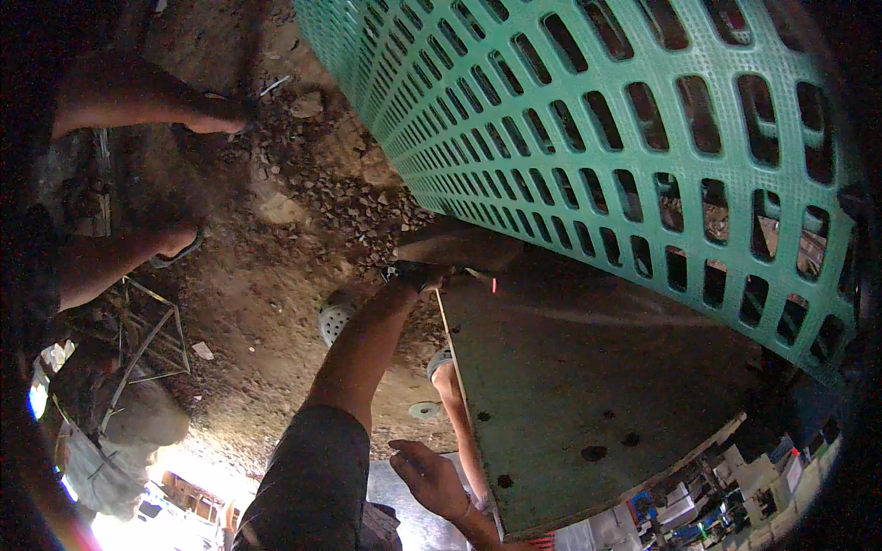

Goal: The person measures a large metal sheet with a tape measure and marks it with a marker. They then use a square tool to draw straight lines on the sheet. The person also lights a small stick with a lighter and places it under a green plastic crate.

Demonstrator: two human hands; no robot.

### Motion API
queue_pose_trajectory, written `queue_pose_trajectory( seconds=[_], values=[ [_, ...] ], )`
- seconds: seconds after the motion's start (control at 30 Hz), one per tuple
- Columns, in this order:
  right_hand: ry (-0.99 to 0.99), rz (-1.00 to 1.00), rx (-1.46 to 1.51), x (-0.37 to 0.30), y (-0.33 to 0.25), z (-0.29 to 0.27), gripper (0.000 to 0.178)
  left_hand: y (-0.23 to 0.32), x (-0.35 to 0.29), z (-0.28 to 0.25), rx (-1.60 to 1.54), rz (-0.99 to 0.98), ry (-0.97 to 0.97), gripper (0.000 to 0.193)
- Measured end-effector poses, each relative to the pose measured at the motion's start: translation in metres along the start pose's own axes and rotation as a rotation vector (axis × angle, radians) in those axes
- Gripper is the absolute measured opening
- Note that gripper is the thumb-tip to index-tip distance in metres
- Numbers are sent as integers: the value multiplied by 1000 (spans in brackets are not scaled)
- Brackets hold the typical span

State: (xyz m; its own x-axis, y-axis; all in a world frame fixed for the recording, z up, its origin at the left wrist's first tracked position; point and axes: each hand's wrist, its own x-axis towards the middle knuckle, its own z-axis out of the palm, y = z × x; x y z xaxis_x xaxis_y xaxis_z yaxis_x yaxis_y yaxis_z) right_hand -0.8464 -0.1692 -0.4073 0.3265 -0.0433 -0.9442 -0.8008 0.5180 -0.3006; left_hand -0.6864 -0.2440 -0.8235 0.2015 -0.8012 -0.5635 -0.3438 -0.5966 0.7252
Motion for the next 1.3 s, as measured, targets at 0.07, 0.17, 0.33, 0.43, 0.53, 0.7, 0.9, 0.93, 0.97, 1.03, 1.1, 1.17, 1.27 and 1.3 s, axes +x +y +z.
queue_pose_trajectory(
  seconds=[0.07,0.17,0.33,0.43,0.53,0.7,0.9,0.93,0.97,1.03,1.1,1.17,1.27,1.3],
  values=[
    [12,-19,4,0,-3,0,37,0,-1,0,0,3,2,39],
    [30,5,15,-2,-10,3,37,-1,-3,2,-2,-3,0,39],
    [28,34,55,-2,-8,3,38,1,1,1,-4,1,1,40],
    [7,56,51,-2,-5,2,39,4,2,-1,-5,-4,-1,40],
    [0,90,76,-1,-5,3,39,8,3,-1,-4,-5,-3,41],
    [-33,88,117,-1,-7,0,39,5,1,-6,-9,-22,15,41],
    [-44,107,44,-1,-11,-1,38,10,7,-7,-7,-12,5,42],
    [-51,130,-4,-1,-14,-2,38,10,7,-7,-7,-13,7,42],
    [-42,107,-2,-2,-10,-1,38,9,7,-6,-12,-16,10,42],
    [-14,59,11,0,-4,2,38,11,11,-6,-17,-8,8,42],
    [5,64,15,1,-9,1,37,16,16,-4,-23,13,-4,43],
    [-1,42,7,0,-9,1,37,10,12,-4,-33,6,13,43],
    [-9,33,-5,1,-9,1,37,-1,8,-4,-72,7,51,43],
    [-23,70,-18,2,-13,0,36,-6,3,-5,-92,8,73,43]
  ],
)
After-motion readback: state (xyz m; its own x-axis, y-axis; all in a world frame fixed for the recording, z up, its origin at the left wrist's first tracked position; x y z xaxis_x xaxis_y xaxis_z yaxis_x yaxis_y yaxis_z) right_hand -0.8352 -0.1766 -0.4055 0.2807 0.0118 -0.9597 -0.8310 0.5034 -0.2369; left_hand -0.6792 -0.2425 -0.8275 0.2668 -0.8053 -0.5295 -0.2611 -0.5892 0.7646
